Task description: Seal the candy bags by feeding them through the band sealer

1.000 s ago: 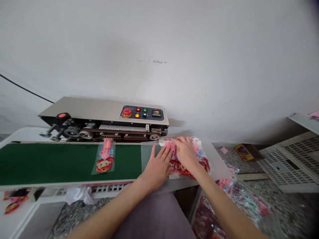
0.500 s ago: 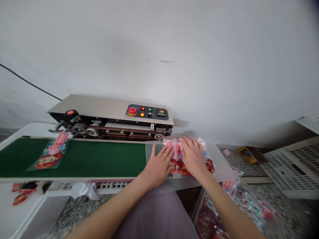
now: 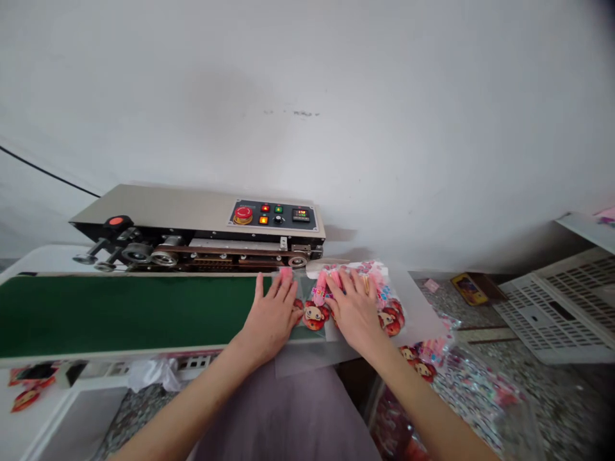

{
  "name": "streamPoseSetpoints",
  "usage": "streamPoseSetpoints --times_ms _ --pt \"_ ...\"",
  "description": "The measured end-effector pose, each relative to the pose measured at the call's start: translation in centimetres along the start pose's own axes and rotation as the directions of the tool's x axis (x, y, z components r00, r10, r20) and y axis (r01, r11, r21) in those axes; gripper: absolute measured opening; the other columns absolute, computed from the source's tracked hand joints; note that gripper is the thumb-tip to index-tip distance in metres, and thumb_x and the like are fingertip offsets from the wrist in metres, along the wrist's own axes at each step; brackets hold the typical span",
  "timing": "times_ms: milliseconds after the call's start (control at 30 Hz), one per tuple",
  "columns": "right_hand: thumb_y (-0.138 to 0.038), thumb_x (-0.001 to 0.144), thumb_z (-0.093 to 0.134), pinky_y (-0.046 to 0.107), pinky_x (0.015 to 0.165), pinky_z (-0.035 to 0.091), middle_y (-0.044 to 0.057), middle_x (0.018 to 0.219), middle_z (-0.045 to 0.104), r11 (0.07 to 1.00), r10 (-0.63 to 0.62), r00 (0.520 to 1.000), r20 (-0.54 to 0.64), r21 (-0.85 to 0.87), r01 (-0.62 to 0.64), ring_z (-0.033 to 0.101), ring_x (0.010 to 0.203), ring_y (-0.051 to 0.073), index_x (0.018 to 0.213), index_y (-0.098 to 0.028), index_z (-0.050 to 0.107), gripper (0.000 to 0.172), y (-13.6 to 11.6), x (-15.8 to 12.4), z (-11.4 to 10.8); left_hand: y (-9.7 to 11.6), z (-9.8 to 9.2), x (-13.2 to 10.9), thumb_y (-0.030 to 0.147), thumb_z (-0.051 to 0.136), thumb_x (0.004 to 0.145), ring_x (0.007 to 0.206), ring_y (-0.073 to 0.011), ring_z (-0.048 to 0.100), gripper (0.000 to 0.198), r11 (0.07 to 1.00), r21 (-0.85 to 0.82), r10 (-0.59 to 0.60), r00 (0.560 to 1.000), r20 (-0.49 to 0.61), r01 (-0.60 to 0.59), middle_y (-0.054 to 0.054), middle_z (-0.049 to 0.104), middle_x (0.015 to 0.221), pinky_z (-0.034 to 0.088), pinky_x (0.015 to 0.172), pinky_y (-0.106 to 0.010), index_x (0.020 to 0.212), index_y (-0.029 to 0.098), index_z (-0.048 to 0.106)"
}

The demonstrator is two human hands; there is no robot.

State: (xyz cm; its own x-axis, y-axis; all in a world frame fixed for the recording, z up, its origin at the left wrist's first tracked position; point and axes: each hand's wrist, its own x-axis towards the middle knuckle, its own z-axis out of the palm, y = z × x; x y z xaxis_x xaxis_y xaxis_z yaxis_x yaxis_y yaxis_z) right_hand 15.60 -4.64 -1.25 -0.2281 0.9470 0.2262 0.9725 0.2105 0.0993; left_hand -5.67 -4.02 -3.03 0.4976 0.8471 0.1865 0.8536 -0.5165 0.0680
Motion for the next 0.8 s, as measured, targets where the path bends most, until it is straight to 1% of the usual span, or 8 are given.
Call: streamPoseSetpoints --times_ms 67,133,200,267,400,567,667,800 --pt "-0.035 0.1 0.049 0.062 0.115 0.021 0.015 0.146 0.054 0.999 0.026 1.0 -0.012 -0.03 -0.026 0.037 0.141 0.038 0.141 -0.023 0.056 0.043 0.1 0.1 -0.3 0.2 -0.6 0.7 0.033 0.033 0.104 0.147 -0.0333 0.034 0.049 1.0 -0.001 0.013 1.0 -0.007 -0.013 -0.014 0.041 0.157 0.003 0.12 -0.069 0.146 0.015 0.05" --pt "-0.033 0.1 0.048 0.063 0.115 0.02 0.017 0.142 0.057 0.996 0.047 0.998 -0.029 -0.071 -0.049 0.036 0.141 0.039 0.138 -0.019 0.06 0.041 0.5 0.1 -0.5 0.6 -0.6 1.6 0.024 0.035 0.102 0.148 -0.0296 0.033 0.05 0.988 -0.032 0.152 0.988 -0.01 -0.152 -0.012 0.038 0.16 0.002 0.121 -0.066 0.151 0.016 0.042" --pt "-0.031 0.101 0.046 0.062 0.114 0.022 0.017 0.141 0.058 0.993 0.052 0.998 -0.046 -0.099 -0.057 0.037 0.141 0.039 0.134 -0.019 0.063 0.039 1.1 0.2 -0.4 0.9 -0.2 2.5 0.024 0.034 0.102 0.151 -0.0254 0.028 0.053 0.955 -0.073 0.288 0.958 -0.005 -0.288 -0.01 0.031 0.163 0.004 0.123 -0.06 0.154 0.017 0.035" --pt "-0.03 0.101 0.045 0.061 0.113 0.024 0.016 0.143 0.057 0.994 0.035 0.998 -0.061 -0.104 -0.041 0.038 0.14 0.038 0.131 -0.02 0.065 0.038 1.6 0.4 -0.2 1.1 0.5 3.0 0.031 0.03 0.104 0.152 -0.0228 0.025 0.053 0.939 -0.103 0.331 0.944 -0.003 -0.329 -0.008 0.026 0.165 0.007 0.124 -0.057 0.156 0.017 0.031" --pt "-0.03 0.1 0.044 0.061 0.112 0.027 0.014 0.146 0.055 0.996 0.0 0.997 -0.072 -0.088 -0.006 0.04 0.139 0.037 0.131 -0.023 0.065 0.038 2.0 0.9 0.3 1.6 1.4 2.4 0.037 0.023 0.107 0.151 -0.0246 0.027 0.055 0.959 -0.08 0.27 0.963 -0.017 -0.271 -0.009 0.024 0.165 0.005 0.122 -0.061 0.157 0.016 0.029" --pt "-0.031 0.101 0.044 0.062 0.112 0.026 0.012 0.149 0.052 0.996 0.01 0.998 -0.061 -0.086 -0.016 0.037 0.141 0.039 0.133 -0.022 0.063 0.039 2.3 0.6 0.5 2.4 1.5 1.3 0.04 0.024 0.106 0.149 -0.0285 0.031 0.056 0.989 -0.035 0.145 0.989 -0.03 -0.146 -0.012 0.028 0.163 0.001 0.121 -0.066 0.154 0.015 0.036" --pt "-0.032 0.101 0.044 0.062 0.112 0.026 0.01 0.15 0.052 0.998 -0.008 0.999 -0.052 -0.061 0.005 0.037 0.14 0.039 0.136 -0.023 0.062 0.04 1.5 0.3 0.6 2.4 1.5 1.0 0.039 0.028 0.105 0.147 -0.0303 0.035 0.055 0.997 -0.015 0.077 0.996 -0.052 -0.078 -0.013 0.033 0.162 0.0 0.122 -0.066 0.154 0.015 0.038" --pt "-0.033 0.101 0.044 0.062 0.113 0.025 0.009 0.151 0.051 1.0 -0.029 1.0 -0.011 0.002 0.029 0.037 0.141 0.038 0.137 -0.024 0.06 0.04 -0.2 0.8 0.6 1.3 1.1 0.5 0.037 0.027 0.105 0.146 -0.0308 0.037 0.053 0.999 -0.012 0.031 0.999 -0.041 -0.031 -0.012 0.037 0.16 0.002 0.121 -0.067 0.152 0.016 0.042"
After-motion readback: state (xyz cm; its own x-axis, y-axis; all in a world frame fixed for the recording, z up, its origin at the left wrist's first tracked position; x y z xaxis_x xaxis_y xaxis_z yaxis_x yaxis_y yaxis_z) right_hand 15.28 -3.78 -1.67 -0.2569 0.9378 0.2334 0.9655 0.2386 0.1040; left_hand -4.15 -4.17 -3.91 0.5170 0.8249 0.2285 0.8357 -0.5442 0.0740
